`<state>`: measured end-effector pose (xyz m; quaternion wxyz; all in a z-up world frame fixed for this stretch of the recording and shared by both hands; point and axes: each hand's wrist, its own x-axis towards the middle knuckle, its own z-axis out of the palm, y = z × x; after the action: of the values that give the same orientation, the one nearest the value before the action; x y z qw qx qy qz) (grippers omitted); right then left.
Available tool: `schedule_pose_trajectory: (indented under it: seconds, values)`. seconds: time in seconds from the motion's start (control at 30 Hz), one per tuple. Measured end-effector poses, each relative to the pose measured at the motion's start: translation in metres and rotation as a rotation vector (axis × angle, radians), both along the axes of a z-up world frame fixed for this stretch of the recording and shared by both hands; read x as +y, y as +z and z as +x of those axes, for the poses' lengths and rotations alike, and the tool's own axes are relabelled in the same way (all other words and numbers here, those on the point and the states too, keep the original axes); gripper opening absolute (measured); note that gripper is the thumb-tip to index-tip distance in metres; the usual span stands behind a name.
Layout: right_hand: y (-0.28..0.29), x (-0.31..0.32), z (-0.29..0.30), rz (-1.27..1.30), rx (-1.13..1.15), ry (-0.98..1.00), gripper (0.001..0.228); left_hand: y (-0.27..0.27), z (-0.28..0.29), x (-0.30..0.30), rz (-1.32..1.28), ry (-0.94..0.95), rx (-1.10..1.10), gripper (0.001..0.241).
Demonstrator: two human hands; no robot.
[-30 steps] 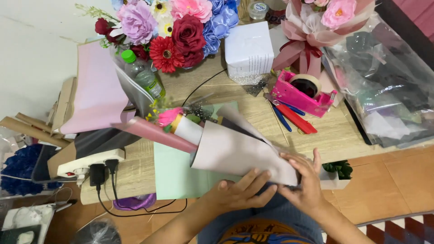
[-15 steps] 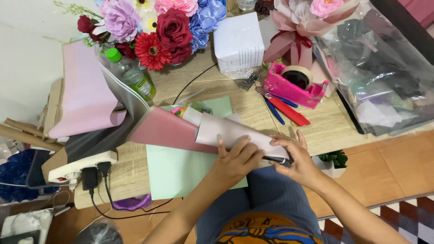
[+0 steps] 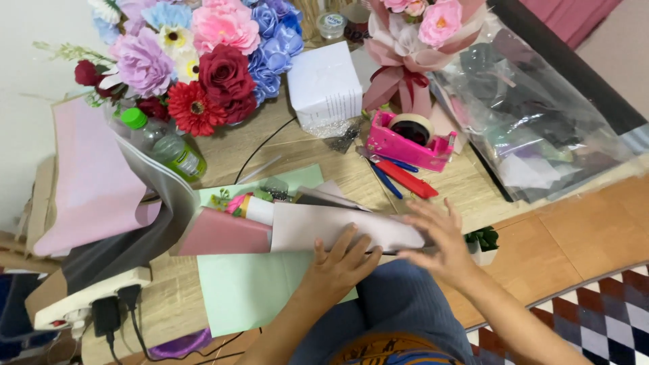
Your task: The person wraps a bouquet of artificial flowers with black and pink paper. They fold the paper around the stems, smooth the edges, and secure the wrapping with tape.
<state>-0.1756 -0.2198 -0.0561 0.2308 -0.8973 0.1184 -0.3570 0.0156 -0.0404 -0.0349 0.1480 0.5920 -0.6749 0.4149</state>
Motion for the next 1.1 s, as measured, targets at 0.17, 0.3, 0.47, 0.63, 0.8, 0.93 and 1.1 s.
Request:
schedule_pose_trajectory:
  seconds: [0.17,0.3,0.47,0.63,0.8,0.93,1.1]
  values:
    - [0.053,-0.119,0.006,0.027,-0.021,-0.251,0.025,-0.007,0.0,0.003,0.033,-0.043,0.065,0.022]
    - [0.076,-0.185,0.031,0.309,0.37,-0.335,0.029,-0.005,-0.004,0.004,0.059,-0.032,0.123,0.031]
    - [0.089,-0.206,0.05,0.635,0.564,-0.313,0.017,-0.016,-0.006,0.006,0.054,-0.01,0.138,0.035]
    - [0.094,-0.214,0.057,0.855,0.596,-0.255,0.014,-0.02,-0.005,0.006,0.054,-0.034,0.176,0.027]
    - [0.098,-0.215,0.064,0.871,0.622,-0.233,0.013,-0.021,-0.004,0.005,0.034,-0.034,0.183,0.025]
    - [0.083,-0.228,0.066,0.928,0.594,-0.236,0.009,-0.025,-0.004,0.007,0.087,-0.042,0.208,0.03]
    - [0.081,-0.235,0.068,1.165,0.547,-0.187,0.013,-0.023,-0.003,0.007,0.095,-0.042,0.211,0.037]
